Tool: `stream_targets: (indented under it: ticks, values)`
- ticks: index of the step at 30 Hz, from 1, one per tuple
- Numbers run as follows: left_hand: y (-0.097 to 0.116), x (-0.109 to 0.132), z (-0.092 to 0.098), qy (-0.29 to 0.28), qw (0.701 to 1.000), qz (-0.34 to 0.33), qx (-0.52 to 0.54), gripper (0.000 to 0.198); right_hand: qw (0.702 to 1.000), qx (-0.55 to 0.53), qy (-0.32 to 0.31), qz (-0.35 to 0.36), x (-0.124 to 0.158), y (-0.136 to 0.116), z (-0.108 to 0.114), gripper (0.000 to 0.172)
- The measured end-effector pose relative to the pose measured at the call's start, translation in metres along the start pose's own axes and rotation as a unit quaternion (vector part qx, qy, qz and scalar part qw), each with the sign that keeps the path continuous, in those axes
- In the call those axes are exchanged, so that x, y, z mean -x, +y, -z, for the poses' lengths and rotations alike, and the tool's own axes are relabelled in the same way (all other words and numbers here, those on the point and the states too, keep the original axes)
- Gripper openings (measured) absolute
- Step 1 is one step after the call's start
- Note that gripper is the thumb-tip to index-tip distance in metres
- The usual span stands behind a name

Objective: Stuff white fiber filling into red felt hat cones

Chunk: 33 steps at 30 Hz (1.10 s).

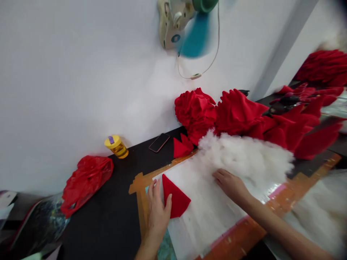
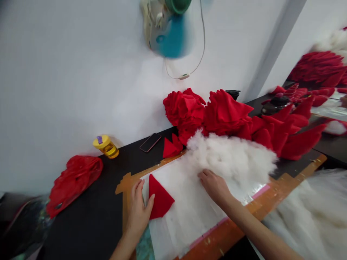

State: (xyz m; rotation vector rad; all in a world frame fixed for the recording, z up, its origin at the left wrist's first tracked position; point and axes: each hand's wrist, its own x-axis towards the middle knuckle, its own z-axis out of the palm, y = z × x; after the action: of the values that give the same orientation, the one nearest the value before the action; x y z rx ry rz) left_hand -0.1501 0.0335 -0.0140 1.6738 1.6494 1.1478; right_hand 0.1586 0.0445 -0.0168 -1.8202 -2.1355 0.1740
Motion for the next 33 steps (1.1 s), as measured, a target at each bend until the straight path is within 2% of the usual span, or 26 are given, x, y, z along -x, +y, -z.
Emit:
stream_targets:
  ticks: [2, 4, 7, 8, 11, 14, 16, 19, 21, 25, 27, 29, 31, 33]
  values:
    - [0.017, 0.008, -0.003, -0.037, 0.996, -0.071, -0.039, 0.036, 0.998, -0.067, 0.012, 0.001, -0.004, 0.0, 0.002, 0.025]
    - [0.038, 0.011, -0.017, -0.122, 0.987, -0.101, -0.033, 0.029, 0.989, -0.144, 0.032, 0.004, -0.005, -0.007, 0.004, 0.023]
    - [0.063, 0.005, -0.054, -0.206, 0.972, -0.11, -0.033, 0.044, 0.974, -0.225, 0.024, 0.01, -0.002, -0.019, 0.002, 0.02]
    - [0.068, 0.0, -0.067, -0.227, 0.966, -0.112, -0.045, 0.046, 0.969, -0.247, 0.015, 0.008, 0.0, -0.022, 0.0, 0.02]
    - [0.069, -0.013, -0.099, -0.261, 0.954, -0.115, -0.087, 0.027, 0.948, -0.318, -0.013, -0.017, 0.004, -0.022, -0.008, 0.021]
    - [0.062, -0.02, -0.112, -0.263, 0.956, -0.094, -0.086, 0.016, 0.942, -0.335, -0.035, 0.0, 0.003, -0.013, -0.012, 0.035]
    - [0.06, -0.02, -0.11, -0.258, 0.96, -0.078, -0.069, 0.012, 0.952, -0.291, -0.059, 0.073, -0.001, -0.007, -0.015, 0.044]
    - [0.061, -0.017, -0.094, -0.234, 0.971, -0.044, -0.027, 0.011, 0.964, -0.199, -0.091, 0.15, -0.012, 0.003, -0.02, 0.028]
    - [0.06, -0.014, -0.077, -0.2, 0.98, -0.005, 0.006, 0.011, 0.974, -0.16, -0.083, 0.136, -0.02, 0.01, -0.023, 0.027]
    - [0.044, -0.007, -0.035, -0.127, 0.981, 0.116, 0.086, 0.019, 0.986, -0.131, -0.044, 0.098, -0.019, 0.018, -0.02, 0.041]
    - [0.036, -0.002, -0.021, -0.117, 0.969, 0.171, 0.135, 0.029, 0.989, -0.117, -0.022, 0.089, -0.009, 0.009, -0.011, 0.046]
    - [0.032, 0.005, -0.016, -0.124, 0.953, 0.209, 0.179, 0.035, 0.99, -0.103, 0.012, 0.1, 0.004, -0.012, -0.001, 0.055]
    - [0.036, 0.013, -0.021, -0.138, 0.931, 0.243, 0.235, 0.037, 0.981, -0.119, 0.031, 0.152, 0.017, -0.039, 0.006, 0.054]
    - [0.046, 0.024, -0.032, -0.158, 0.908, 0.258, 0.289, 0.033, 0.963, -0.168, 0.025, 0.208, 0.03, -0.065, 0.007, 0.048]
